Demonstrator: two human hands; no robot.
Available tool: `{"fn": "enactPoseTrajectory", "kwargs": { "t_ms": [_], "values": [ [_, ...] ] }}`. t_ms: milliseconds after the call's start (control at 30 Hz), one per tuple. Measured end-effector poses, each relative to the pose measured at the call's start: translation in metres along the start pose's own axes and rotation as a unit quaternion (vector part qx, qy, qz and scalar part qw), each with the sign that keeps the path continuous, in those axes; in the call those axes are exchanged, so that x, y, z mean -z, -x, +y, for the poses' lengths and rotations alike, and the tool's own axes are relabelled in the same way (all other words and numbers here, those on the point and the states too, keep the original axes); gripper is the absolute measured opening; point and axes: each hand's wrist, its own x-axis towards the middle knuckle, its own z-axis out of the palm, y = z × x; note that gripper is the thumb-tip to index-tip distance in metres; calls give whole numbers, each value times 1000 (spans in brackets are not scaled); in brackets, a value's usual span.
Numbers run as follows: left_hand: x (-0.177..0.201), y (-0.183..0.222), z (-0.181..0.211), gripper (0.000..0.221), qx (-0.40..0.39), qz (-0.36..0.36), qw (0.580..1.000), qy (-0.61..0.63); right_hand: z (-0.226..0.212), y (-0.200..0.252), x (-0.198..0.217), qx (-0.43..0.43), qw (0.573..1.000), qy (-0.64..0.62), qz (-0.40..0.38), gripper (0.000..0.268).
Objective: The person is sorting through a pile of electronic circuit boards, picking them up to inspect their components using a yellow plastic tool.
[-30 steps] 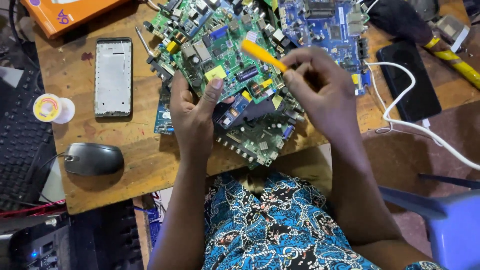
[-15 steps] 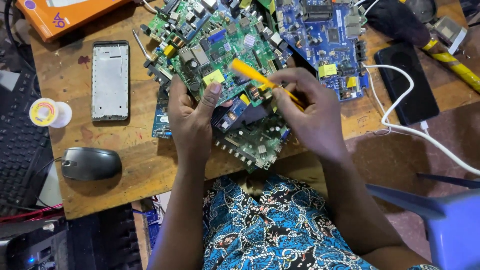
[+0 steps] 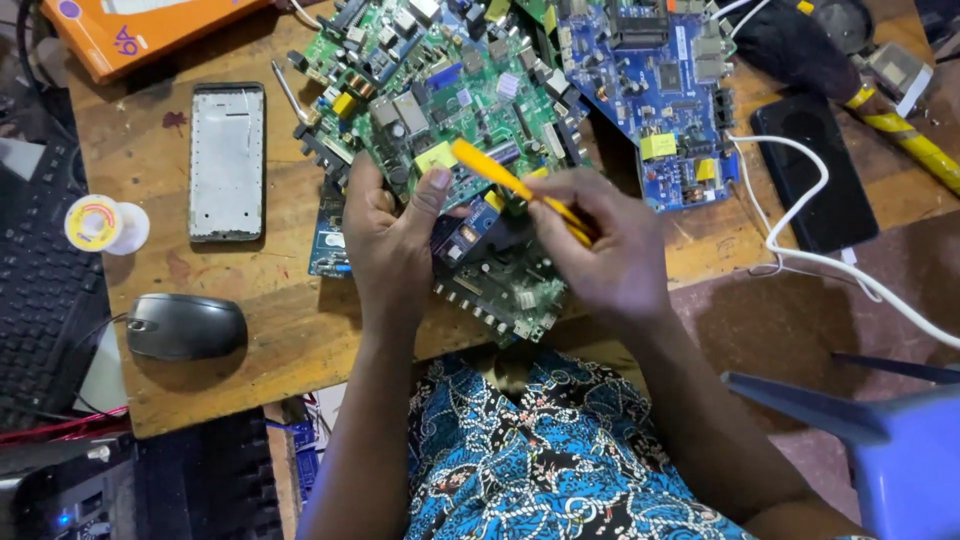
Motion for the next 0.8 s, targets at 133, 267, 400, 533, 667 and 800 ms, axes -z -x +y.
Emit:
{"fn": "enactPoseTrajectory", "kwargs": {
  "t_ms": [133, 267, 400, 533, 667, 800],
  "values": [
    [7, -3, -15, 23, 16, 8, 1000, -8, -8, -1, 6, -6, 999, -38, 18, 19],
    [9, -5, -20, 24, 19, 14, 1000, 8, -5, 8, 7, -25, 999, -48, -4, 20],
    [0, -3, -3, 25, 6, 5, 1000, -12, -4, 18, 0, -57, 995, -74, 31, 20],
    [-2, 0, 5, 23, -9, 6, 999, -40, -6, 20, 9, -74, 995, -58, -26, 24],
    [-9, -1, 24, 27, -28, 8, 999, -26, -3, 25, 5, -52, 999, -8, -3, 21],
    [-8, 3, 27, 27, -12, 15, 1000, -19, 15, 23, 20, -15, 999, 28, 20, 22]
  ]
}}
